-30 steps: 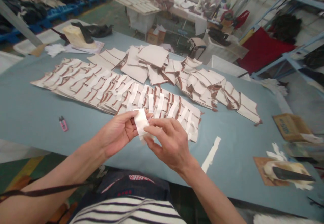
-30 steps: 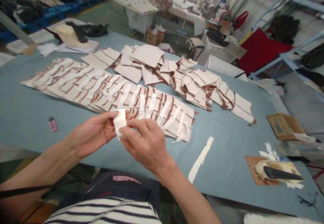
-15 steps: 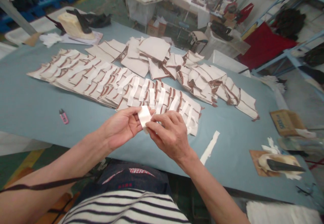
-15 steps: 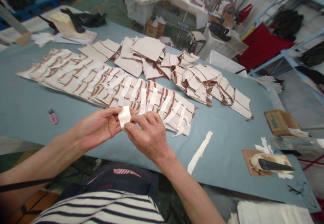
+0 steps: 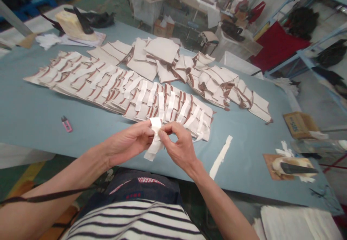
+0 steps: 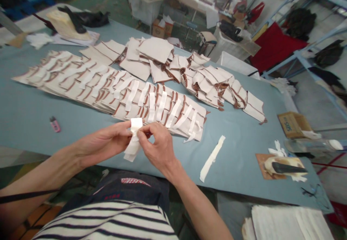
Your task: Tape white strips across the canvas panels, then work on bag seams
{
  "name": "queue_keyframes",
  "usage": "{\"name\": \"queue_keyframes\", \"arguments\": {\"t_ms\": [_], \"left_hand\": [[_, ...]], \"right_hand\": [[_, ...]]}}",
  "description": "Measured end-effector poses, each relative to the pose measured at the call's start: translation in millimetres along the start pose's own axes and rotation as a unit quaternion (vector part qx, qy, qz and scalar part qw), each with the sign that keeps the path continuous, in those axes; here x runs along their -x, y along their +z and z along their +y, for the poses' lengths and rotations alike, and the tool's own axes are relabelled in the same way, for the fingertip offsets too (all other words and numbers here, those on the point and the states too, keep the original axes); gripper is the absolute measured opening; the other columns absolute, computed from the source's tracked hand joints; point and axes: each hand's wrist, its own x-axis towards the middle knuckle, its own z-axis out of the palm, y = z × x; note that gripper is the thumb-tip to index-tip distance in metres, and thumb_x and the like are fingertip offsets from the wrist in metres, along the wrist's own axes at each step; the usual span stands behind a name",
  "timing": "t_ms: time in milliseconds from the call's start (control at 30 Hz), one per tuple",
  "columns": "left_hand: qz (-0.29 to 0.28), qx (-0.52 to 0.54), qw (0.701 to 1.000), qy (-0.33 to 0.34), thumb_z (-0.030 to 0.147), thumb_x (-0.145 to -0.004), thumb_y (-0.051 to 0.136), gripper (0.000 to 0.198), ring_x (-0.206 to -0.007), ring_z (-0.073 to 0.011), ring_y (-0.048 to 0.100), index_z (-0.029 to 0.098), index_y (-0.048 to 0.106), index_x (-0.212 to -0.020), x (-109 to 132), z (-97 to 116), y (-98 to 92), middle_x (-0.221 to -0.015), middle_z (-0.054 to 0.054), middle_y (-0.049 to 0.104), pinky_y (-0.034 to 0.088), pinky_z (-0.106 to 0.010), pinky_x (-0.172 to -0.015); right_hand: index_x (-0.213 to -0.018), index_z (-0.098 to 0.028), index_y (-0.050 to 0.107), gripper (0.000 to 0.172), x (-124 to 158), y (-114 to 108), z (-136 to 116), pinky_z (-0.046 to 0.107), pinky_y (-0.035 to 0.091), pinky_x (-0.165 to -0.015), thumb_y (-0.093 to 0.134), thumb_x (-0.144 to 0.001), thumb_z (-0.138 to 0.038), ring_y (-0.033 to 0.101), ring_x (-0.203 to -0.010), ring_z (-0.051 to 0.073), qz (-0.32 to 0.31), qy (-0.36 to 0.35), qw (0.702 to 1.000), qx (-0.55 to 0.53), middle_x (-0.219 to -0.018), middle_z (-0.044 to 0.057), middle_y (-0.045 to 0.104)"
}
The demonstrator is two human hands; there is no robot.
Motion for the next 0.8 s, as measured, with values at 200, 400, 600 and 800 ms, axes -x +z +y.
{"name": "queue_keyframes", "arguments": {"t_ms": [200,400,600,800], "left_hand": [[0.013,-0.069,0.997,0.013,0.020,-0.079,0.080,0.045,-0.087,-0.0204,0.062,0.021,0.073,-0.123,11.3,-4.6,-2.8,-0.099,-0.003,0.074,0.048,-0.030,-0.079],[0.021,-0.108,0.993,0.031,0.026,-0.079,0.082,0.043,-0.089,-0.0186,0.058,0.020,0.071,-0.120,16.7,-2.4,-4.0,-0.102,-0.002,0.070,0.049,-0.029,-0.079],[0.052,-0.163,0.984,0.059,0.028,-0.077,0.081,0.046,-0.096,-0.0214,0.061,0.020,0.070,-0.120,12.3,-3.3,3.7,-0.107,-0.004,0.073,0.049,-0.029,-0.082],[0.092,-0.249,0.957,0.116,0.026,-0.075,0.075,0.036,-0.084,-0.0191,0.060,0.017,0.070,-0.109,0.8,-9.3,-1.8,-0.094,-0.002,0.073,0.047,-0.026,-0.073]], "right_hand": [[-0.086,-0.024,0.069,0.019,6.1,8.7,-3.1,0.036,0.047,-0.078,0.064,-0.103,-0.017,0.065,-0.075,0.019,0.033,-0.078,0.995,0.056,-0.079,0.001,0.073],[-0.093,-0.024,0.073,0.015,10.4,13.9,-2.8,0.037,0.049,-0.082,0.066,-0.105,-0.019,0.068,-0.085,0.021,0.031,-0.113,0.988,0.096,-0.092,0.005,0.079],[-0.095,-0.023,0.075,0.013,11.6,16.8,0.8,0.038,0.051,-0.083,0.068,-0.105,-0.018,0.070,-0.087,0.021,0.029,-0.099,0.993,0.066,-0.094,0.005,0.078],[-0.083,-0.023,0.070,0.019,7.5,20.1,-2.0,0.036,0.051,-0.083,0.066,-0.102,-0.021,0.067,-0.082,0.019,0.016,0.000,0.999,-0.030,-0.086,0.002,0.074]]}}
